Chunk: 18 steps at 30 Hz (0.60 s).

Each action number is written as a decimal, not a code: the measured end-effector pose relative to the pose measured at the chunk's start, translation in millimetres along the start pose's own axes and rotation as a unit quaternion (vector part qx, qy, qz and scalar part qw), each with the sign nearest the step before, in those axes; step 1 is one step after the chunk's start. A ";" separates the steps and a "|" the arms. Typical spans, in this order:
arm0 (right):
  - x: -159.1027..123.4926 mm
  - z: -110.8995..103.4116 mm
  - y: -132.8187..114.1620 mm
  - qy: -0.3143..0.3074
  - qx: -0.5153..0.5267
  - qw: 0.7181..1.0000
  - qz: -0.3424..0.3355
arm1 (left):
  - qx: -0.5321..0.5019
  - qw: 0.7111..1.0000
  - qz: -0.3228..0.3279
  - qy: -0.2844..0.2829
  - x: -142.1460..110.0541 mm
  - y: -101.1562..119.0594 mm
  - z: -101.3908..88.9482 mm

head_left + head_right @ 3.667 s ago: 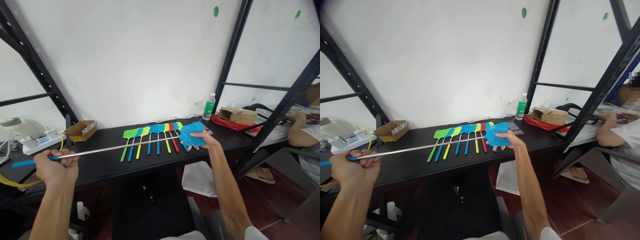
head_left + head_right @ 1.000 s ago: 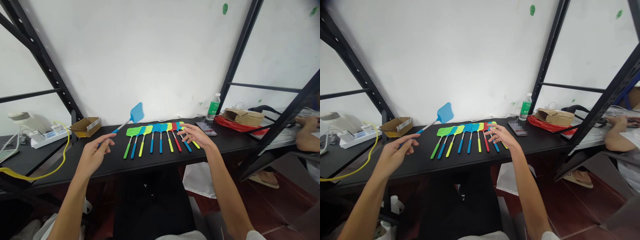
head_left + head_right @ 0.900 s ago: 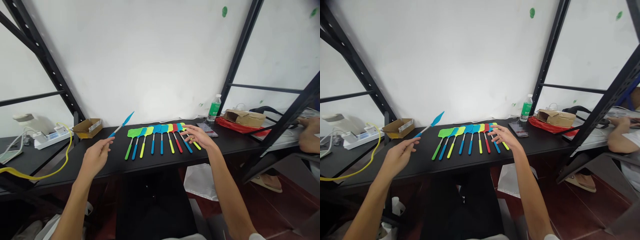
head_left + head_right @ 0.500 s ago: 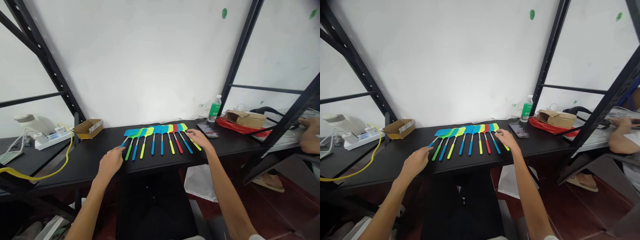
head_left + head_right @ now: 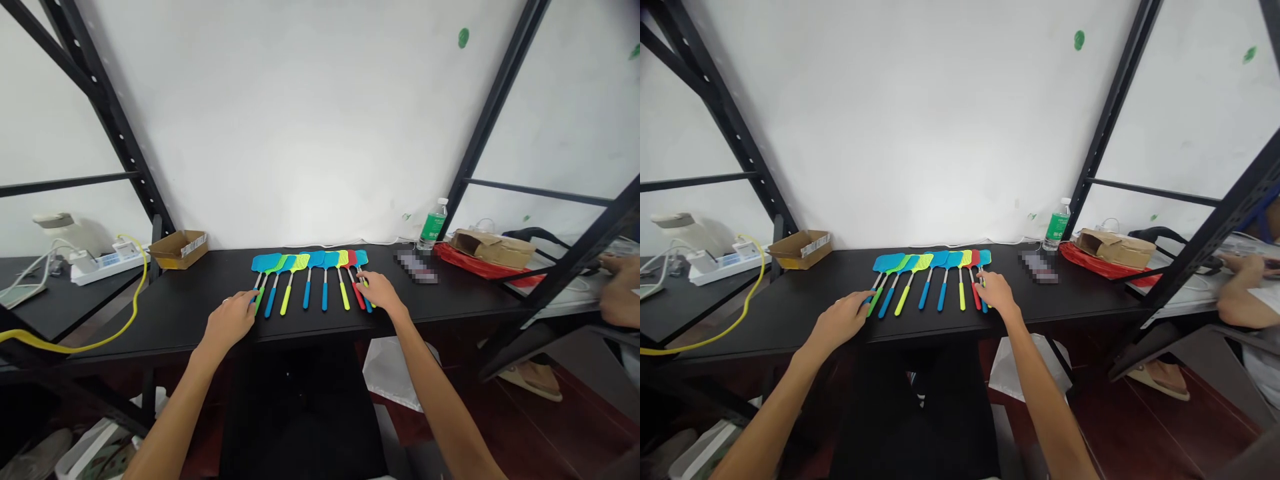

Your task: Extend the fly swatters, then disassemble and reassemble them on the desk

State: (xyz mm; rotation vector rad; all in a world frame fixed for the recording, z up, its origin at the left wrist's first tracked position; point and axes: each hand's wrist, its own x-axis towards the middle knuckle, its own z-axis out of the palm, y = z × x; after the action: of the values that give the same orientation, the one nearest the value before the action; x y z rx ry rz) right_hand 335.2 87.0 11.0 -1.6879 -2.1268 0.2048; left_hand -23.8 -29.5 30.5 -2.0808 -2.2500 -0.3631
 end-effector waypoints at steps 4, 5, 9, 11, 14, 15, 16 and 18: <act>-6.2 10.6 -28.2 -0.003 0.014 0.999 -0.042 | -0.025 1.000 0.014 0.003 -0.8 0.4 0.8; -7.6 13.3 -36.3 -0.003 0.020 0.999 -0.050 | -0.029 0.999 0.017 0.002 -0.7 0.2 1.4; -8.8 24.2 -74.7 -0.008 0.023 0.996 -0.084 | -0.038 0.999 0.031 -0.002 1.0 -2.6 5.2; -6.6 30.0 -96.5 -0.022 0.013 0.994 -0.104 | -0.038 0.999 0.033 0.000 2.2 -4.5 8.2; -2.3 39.8 -126.3 -0.045 0.002 0.991 -0.125 | -0.040 0.998 0.048 0.015 3.9 -6.0 14.4; -1.2 43.1 -134.6 -0.051 0.001 0.990 -0.130 | -0.042 0.998 0.053 0.020 4.2 -6.0 16.8; -0.6 46.4 -141.9 -0.053 0.002 0.990 -0.134 | -0.044 0.997 0.056 0.025 4.4 -5.6 19.2; -0.3 52.2 -153.9 -0.053 0.006 0.989 -0.141 | -0.052 0.997 0.057 0.031 4.4 -4.4 23.9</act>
State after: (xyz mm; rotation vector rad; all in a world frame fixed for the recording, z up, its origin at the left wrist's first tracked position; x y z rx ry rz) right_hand 176.2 55.0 19.8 -1.3755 -2.4085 0.2266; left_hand -25.7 -20.5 7.6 -2.2024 -2.1099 -0.5425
